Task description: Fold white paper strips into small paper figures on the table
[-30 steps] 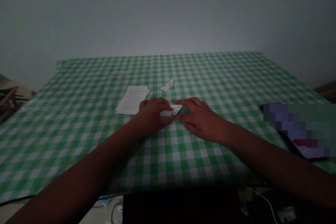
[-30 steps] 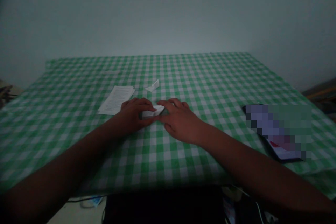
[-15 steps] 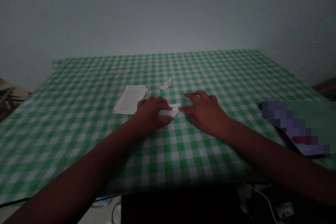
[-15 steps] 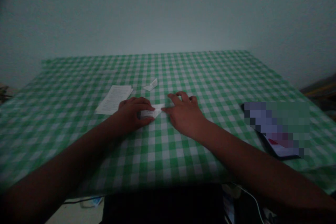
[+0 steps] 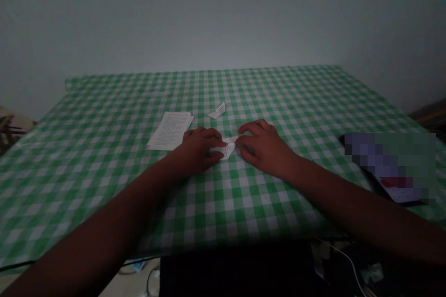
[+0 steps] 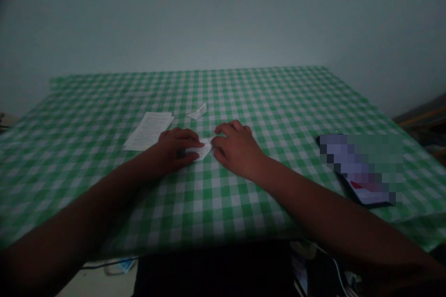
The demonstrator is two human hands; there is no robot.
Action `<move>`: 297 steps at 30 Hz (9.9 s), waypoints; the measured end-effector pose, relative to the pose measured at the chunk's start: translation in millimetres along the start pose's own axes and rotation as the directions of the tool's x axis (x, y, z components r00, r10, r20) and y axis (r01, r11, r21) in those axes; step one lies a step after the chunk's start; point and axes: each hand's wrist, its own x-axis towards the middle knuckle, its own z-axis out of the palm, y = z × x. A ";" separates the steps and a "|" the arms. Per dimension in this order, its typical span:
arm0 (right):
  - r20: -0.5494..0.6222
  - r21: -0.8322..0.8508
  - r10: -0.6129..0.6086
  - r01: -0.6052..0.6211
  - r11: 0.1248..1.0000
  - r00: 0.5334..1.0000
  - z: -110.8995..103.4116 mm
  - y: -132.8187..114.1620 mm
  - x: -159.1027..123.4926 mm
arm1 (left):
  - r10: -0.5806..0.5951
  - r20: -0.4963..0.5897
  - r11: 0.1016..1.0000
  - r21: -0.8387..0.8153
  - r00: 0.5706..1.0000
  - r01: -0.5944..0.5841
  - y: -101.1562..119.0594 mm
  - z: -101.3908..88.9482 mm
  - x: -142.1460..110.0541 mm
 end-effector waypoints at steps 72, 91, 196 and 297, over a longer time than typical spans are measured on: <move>-0.065 0.098 0.181 -0.174 0.980 0.981 24.3 -16.4 5.4 | 0.035 0.058 0.998 0.042 0.998 -0.038 4.2 -3.2 -2.3; -0.115 0.010 0.238 -0.238 0.971 0.965 22.4 -6.4 9.6 | 0.025 0.053 0.999 0.040 0.998 -0.028 0.8 1.1 -3.4; 0.024 0.103 -0.204 0.201 0.974 0.979 13.3 -4.5 1.6 | 0.113 0.159 0.994 -0.019 0.981 -0.112 -11.9 -19.0 -10.4; 0.217 0.157 -0.383 0.355 0.921 0.898 -5.1 -7.0 -10.7 | -0.087 -0.098 0.993 0.071 0.991 0.094 15.0 12.7 -1.2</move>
